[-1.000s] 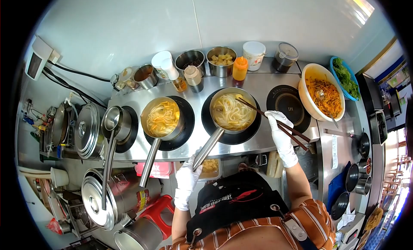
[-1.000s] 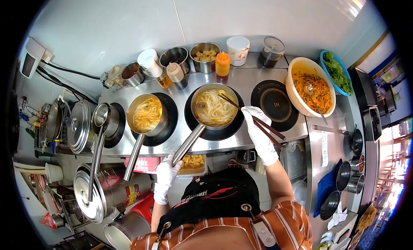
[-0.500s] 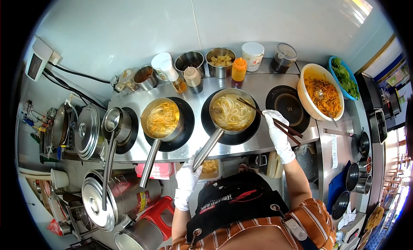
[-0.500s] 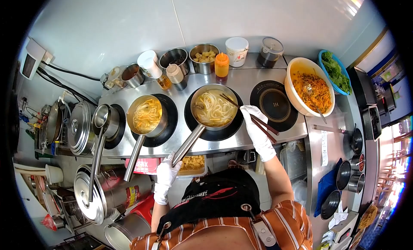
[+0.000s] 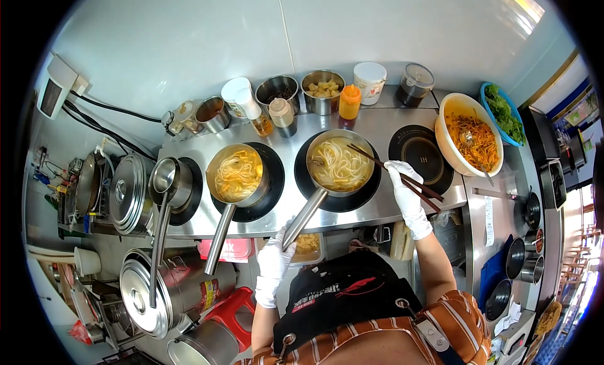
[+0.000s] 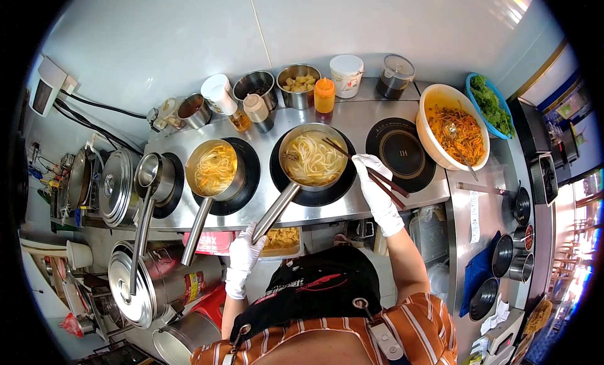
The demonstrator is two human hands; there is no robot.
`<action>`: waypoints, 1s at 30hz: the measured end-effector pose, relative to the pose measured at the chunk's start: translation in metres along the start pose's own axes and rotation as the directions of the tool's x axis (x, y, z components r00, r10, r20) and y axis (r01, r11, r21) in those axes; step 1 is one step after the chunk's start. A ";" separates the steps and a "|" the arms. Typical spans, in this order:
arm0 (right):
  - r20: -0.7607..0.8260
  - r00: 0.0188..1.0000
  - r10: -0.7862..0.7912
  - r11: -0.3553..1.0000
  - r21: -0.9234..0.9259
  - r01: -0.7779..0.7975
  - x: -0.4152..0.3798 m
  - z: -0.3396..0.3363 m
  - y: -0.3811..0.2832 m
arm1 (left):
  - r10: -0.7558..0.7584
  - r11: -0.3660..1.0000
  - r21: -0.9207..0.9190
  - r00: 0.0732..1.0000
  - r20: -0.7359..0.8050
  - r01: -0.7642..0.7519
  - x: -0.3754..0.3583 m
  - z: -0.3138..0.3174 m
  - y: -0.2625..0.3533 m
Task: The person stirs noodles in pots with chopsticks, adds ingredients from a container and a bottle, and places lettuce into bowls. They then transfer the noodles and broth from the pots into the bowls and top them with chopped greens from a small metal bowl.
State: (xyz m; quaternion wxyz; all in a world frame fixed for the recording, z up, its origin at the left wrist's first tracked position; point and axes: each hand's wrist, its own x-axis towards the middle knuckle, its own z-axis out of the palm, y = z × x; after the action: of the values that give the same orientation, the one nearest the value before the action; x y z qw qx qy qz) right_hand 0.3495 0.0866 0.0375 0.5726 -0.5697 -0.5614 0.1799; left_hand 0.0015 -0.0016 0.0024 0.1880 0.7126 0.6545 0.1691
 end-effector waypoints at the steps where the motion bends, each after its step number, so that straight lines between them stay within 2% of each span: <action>1: 0.001 1.000 0.001 1.000 0.000 -0.001 0.000 0.000 0.000 | 0.003 1.000 -0.004 1.000 -0.005 -0.003 0.000 0.000 0.000; 13: 0.008 1.000 -0.008 1.000 -0.028 0.008 0.000 0.000 0.000 | -0.012 1.000 0.019 1.000 0.023 0.012 0.000 0.000 -0.001; 18: 0.013 0.999 -0.036 0.998 -0.054 0.036 0.003 -0.011 -0.023 | -0.023 1.000 0.020 0.999 0.027 0.022 0.001 -0.001 0.001; 21: 0.099 0.994 0.041 0.995 -0.093 -0.032 0.011 -0.028 -0.050 | -0.033 0.999 0.031 0.998 0.048 0.032 0.000 -0.001 0.001; 23: 0.125 0.979 0.164 0.983 -0.107 -0.151 0.013 -0.031 -0.057 | -0.022 1.000 -0.016 1.000 0.021 0.023 0.000 -0.001 0.001; 25: 0.168 0.954 0.248 0.968 -0.079 -0.238 0.014 -0.024 -0.059 | -0.022 1.000 -0.021 0.999 0.029 0.023 0.001 -0.002 0.002; 26: 0.214 0.950 0.229 0.973 -0.059 -0.221 0.014 -0.018 -0.054 | -0.025 0.999 -0.025 0.999 0.036 0.026 0.001 -0.002 0.002; 27: 0.206 0.941 0.269 0.958 0.042 -0.283 0.011 -0.008 -0.047 | -0.026 0.999 -0.024 0.999 0.034 0.026 0.001 -0.001 0.001; 30: 0.243 0.953 0.179 0.955 0.189 -0.227 0.008 0.021 -0.040 | -0.006 1.000 0.027 1.000 -0.020 0.006 0.000 0.002 -0.001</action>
State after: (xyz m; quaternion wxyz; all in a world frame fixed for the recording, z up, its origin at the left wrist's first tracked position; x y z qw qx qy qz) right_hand 0.3166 0.0908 0.0696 0.5424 -0.5359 -0.5374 0.3603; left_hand 0.0013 -0.0020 -0.0003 0.1722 0.7113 0.6607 0.1667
